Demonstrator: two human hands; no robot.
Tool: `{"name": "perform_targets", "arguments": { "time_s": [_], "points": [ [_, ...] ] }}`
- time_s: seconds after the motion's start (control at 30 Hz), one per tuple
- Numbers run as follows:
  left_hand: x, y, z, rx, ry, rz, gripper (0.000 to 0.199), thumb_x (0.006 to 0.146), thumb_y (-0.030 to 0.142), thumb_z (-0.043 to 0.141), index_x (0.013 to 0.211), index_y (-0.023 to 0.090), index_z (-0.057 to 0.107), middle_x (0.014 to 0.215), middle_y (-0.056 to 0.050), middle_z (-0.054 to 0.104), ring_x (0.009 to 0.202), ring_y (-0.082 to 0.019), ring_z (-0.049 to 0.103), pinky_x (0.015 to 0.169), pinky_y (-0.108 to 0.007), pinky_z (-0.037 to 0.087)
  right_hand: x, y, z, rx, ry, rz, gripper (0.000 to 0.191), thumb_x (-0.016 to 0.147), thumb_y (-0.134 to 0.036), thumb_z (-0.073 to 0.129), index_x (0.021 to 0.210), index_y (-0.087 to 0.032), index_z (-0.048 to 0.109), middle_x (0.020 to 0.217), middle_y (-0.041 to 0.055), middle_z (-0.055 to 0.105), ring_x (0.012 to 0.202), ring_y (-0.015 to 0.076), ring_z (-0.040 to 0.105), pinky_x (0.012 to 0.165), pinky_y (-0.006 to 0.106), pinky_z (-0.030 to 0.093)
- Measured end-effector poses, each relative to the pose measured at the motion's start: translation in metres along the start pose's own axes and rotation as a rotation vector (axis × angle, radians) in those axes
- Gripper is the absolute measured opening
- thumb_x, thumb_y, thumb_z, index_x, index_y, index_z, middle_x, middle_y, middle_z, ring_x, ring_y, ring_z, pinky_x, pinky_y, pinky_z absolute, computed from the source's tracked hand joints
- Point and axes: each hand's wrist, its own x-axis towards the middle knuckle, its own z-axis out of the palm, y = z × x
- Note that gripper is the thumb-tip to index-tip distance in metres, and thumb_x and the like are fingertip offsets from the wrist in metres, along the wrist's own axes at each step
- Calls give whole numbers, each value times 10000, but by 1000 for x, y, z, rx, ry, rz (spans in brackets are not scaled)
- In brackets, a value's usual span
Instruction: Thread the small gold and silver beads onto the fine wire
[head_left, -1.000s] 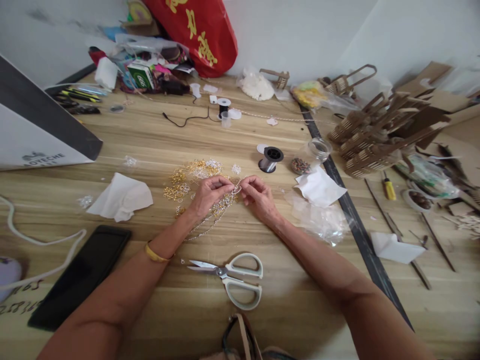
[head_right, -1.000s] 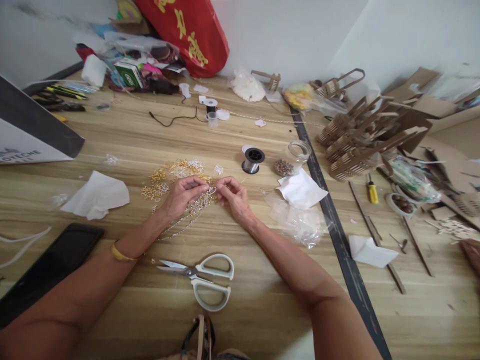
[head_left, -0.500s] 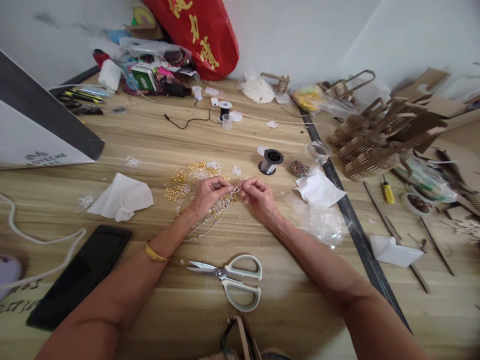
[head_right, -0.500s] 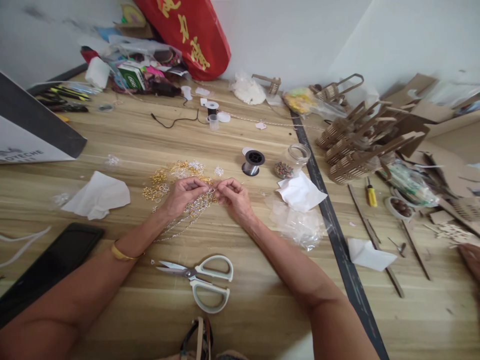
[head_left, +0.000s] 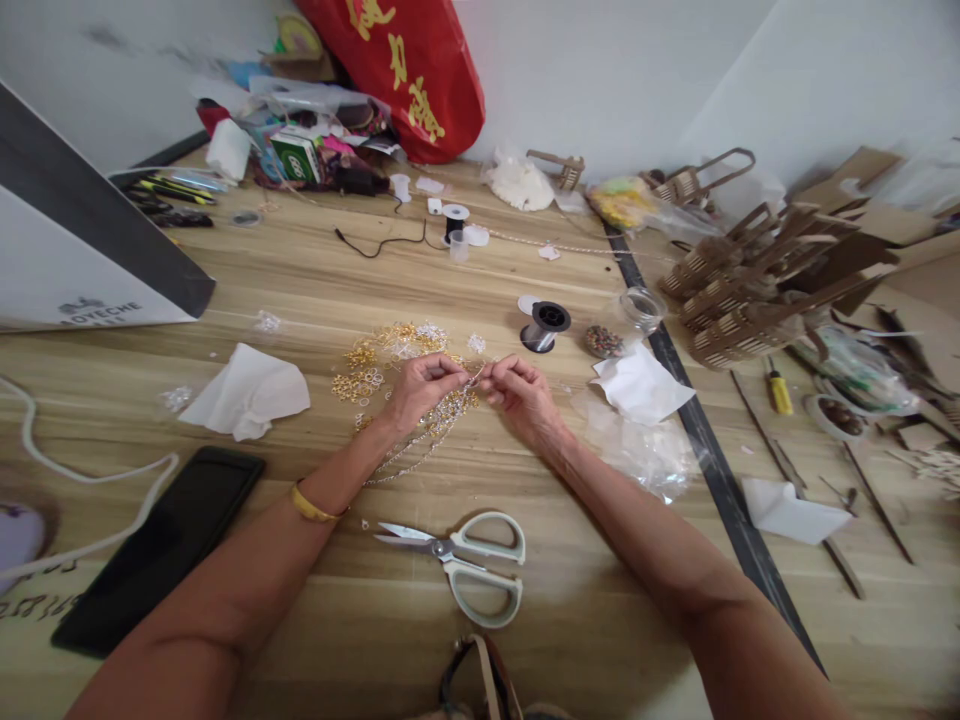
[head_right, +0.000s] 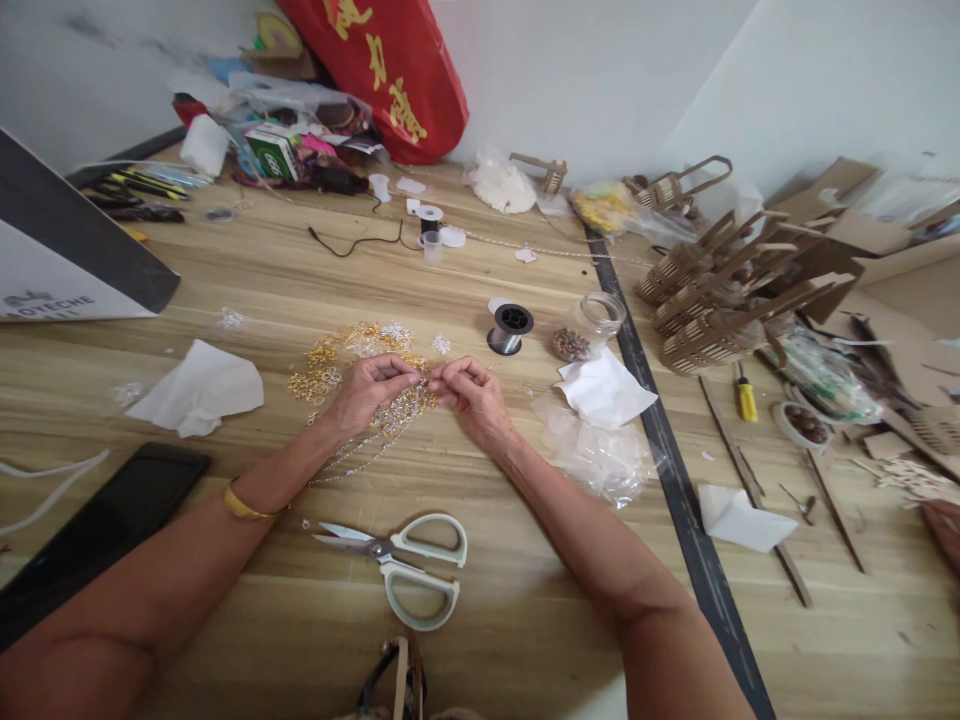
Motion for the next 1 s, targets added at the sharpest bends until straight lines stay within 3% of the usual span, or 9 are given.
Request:
{"name": "perform_targets", "arguments": {
  "time_s": [0.17,0.4,0.7,1.0],
  "points": [
    [-1,0,0,-37,-8,-4,219,648,333,745,692,149,635,499,61,501,427,-47,333,412,-209,242,1,3,-4,-89,-33,15,196,720,-283,785,742,-170,627,775,10,685,637,90,631,525,166,520],
    [2,-3,2,12,-41,141,236,688,367,726,686,148,638,552,29,568,505,-80,458,481,-207,363,1,7,-5,-192,-106,30,207,746,-307,765,791,-160,627,734,4,668,595,88,615,505,181,512],
    [2,-11,-1,218,-66,275,225,814,361,631,757,144,654,662,-7,642,610,-117,576,594,-219,447,3,8,-6,-233,-80,118,296,674,-342,810,827,-146,650,664,-21,642,498,64,545,481,199,482],
    [-1,-15,-1,428,-45,357,225,860,372,583,828,165,664,685,-16,668,605,-121,595,588,-214,443,3,7,-6,-274,-164,137,288,680,-358,797,818,-138,672,660,-14,642,483,54,513,472,196,475]
  ]
}}
